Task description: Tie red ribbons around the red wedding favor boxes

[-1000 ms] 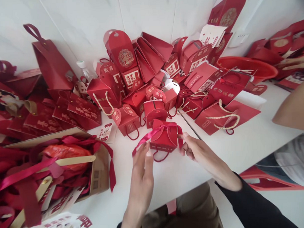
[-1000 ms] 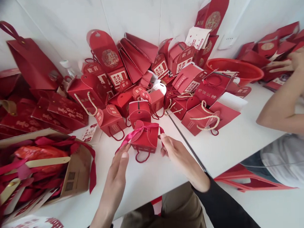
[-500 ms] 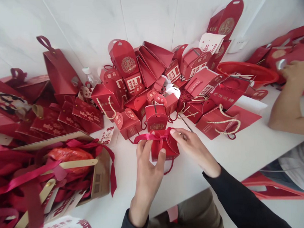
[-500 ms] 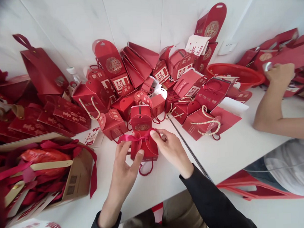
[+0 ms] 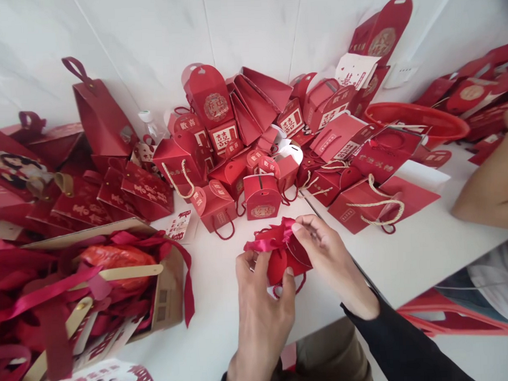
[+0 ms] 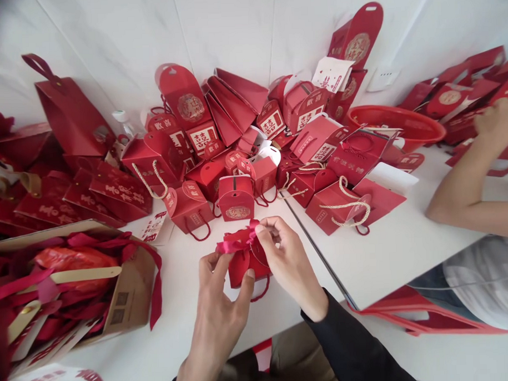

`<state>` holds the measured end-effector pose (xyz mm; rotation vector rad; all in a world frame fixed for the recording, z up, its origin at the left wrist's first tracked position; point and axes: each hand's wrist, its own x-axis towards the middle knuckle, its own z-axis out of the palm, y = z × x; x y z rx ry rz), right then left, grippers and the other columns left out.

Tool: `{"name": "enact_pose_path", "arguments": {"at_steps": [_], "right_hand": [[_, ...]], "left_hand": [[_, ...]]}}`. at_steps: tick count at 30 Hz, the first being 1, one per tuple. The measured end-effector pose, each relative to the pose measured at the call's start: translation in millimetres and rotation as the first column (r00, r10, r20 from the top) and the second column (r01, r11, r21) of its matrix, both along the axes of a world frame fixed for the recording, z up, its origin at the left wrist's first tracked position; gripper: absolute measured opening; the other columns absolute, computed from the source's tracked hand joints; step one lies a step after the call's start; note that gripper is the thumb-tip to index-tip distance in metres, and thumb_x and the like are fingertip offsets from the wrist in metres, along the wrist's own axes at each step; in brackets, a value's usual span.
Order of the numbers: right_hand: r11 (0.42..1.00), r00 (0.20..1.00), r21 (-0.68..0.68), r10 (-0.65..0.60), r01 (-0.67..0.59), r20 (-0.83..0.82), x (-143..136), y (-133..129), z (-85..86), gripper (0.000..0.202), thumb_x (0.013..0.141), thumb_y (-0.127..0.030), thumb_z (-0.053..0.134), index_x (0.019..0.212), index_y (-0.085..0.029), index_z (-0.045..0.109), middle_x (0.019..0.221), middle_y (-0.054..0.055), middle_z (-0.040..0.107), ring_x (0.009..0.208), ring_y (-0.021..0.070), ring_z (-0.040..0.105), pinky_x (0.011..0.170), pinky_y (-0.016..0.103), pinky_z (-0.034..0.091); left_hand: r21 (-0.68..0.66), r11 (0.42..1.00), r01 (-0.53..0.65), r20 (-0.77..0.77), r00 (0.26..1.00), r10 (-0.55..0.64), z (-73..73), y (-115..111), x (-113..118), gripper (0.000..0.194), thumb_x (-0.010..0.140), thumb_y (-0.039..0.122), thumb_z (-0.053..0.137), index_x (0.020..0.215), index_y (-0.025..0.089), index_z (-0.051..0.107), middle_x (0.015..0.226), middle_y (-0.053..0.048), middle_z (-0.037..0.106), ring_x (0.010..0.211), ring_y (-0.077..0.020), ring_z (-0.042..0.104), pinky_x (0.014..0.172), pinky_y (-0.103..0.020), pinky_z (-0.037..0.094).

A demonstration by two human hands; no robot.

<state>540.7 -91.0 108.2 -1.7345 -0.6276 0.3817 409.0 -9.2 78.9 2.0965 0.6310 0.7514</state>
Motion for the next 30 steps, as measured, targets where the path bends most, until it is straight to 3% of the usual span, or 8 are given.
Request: {"name": "enact_pose_path", "arguments": {"at_steps": [5, 11, 16, 18, 21, 24, 27, 30], "right_hand": [[1.0, 1.0, 0.029, -0.007, 0.007, -0.005, -4, -8, -4.2, 0.03, 0.103, -0.054, 0.056, 0.102, -0.024, 0.059, 0.09, 0.001, 0.063, 0.083, 0.0188, 0.059, 0.073, 0.029, 0.045], [0.997, 0.999, 0.079, -0.012, 0.015, -0.035, -6, -11, -8.5, 0.029, 0.104, -0.053, 0.057, 0.102, -0.024, 0.06, 0.092, 0.0, 0.063, 0.087, 0.0183, 0.06, 0.08, 0.028, 0.047], [0.994, 0.997, 0.105, -0.025, 0.032, -0.074, -6, -16, -14.9, 0.029, 0.103, -0.053, 0.059, 0.105, -0.024, 0.06, 0.092, 0.002, 0.066, 0.089, 0.0207, 0.062, 0.08, 0.03, 0.049], [0.994, 0.996, 0.11, -0.02, 0.03, -0.092, -7, -17, -15.6, 0.029, 0.103, -0.053, 0.059, 0.106, -0.024, 0.06, 0.092, 0.002, 0.066, 0.085, 0.0207, 0.063, 0.078, 0.031, 0.05], [0.989, 0.99, 0.15, 0.012, 0.009, -0.139, -11, -17, -12.9, 0.026, 0.102, -0.051, 0.062, 0.104, -0.025, 0.061, 0.094, 0.002, 0.067, 0.086, 0.0201, 0.063, 0.08, 0.031, 0.05], [0.981, 0.982, 0.195, 0.037, 0.0, -0.186, -14, -15, -9.3, 0.025, 0.099, -0.049, 0.067, 0.1, -0.025, 0.063, 0.092, 0.001, 0.067, 0.088, 0.02, 0.063, 0.083, 0.03, 0.049], [0.977, 0.971, 0.214, 0.046, 0.006, -0.235, -13, -15, -9.5, 0.026, 0.097, -0.049, 0.071, 0.098, -0.024, 0.065, 0.09, 0.001, 0.067, 0.087, 0.0199, 0.062, 0.082, 0.03, 0.049], [0.971, 0.951, 0.237, 0.041, 0.034, -0.308, -11, -16, -14.0, 0.026, 0.096, -0.05, 0.072, 0.095, -0.025, 0.065, 0.084, -0.001, 0.064, 0.082, 0.0179, 0.059, 0.08, 0.029, 0.048]], "left_hand": [[-0.168, 0.984, -0.054, 0.092, 0.993, 0.07, 6.6, 5, 6, 0.032, 0.096, 0.039, 0.063, 0.125, 0.025, 0.068, 0.122, -0.012, 0.053, 0.12, -0.0279, 0.056, 0.102, -0.048, 0.05], [-0.305, 0.951, -0.055, 0.183, 0.976, 0.115, 20.5, 12, 24, 0.013, 0.092, 0.038, 0.069, 0.093, 0.026, 0.074, 0.11, -0.006, 0.069, 0.116, -0.025, 0.058, 0.103, -0.041, 0.045], [-0.471, 0.871, -0.136, 0.124, 0.968, 0.218, 16.9, 8, 16, 0.029, 0.1, 0.048, 0.053, 0.095, 0.023, 0.066, 0.098, -0.005, 0.07, 0.096, -0.0237, 0.062, 0.088, -0.039, 0.047], [-0.447, 0.876, -0.182, 0.097, 0.964, 0.249, 13.1, 7, 12, 0.031, 0.101, 0.049, 0.051, 0.096, 0.024, 0.067, 0.104, -0.007, 0.069, 0.102, -0.0255, 0.061, 0.09, -0.04, 0.046], [-0.241, 0.945, -0.219, 0.058, 0.969, 0.24, 9.9, 6, 12, 0.028, 0.097, 0.049, 0.059, 0.104, 0.025, 0.073, 0.117, -0.009, 0.065, 0.118, -0.0297, 0.054, 0.1, -0.045, 0.044], [-0.131, 0.969, -0.207, 0.054, 0.975, 0.216, 13.4, 8, 19, 0.028, 0.09, 0.047, 0.07, 0.108, 0.027, 0.077, 0.115, -0.009, 0.063, 0.118, -0.031, 0.053, 0.101, -0.047, 0.045], [-0.204, 0.965, -0.168, 0.111, 0.975, 0.193, 20.5, 9, 23, 0.019, 0.09, 0.043, 0.071, 0.094, 0.026, 0.079, 0.106, -0.007, 0.068, 0.11, -0.0283, 0.058, 0.098, -0.044, 0.047], [-0.42, 0.9, -0.117, 0.14, 0.971, 0.192, 22.6, 6, 20, 0.026, 0.094, 0.047, 0.064, 0.093, 0.023, 0.073, 0.097, -0.006, 0.071, 0.098, -0.0243, 0.063, 0.091, -0.039, 0.05]]}}
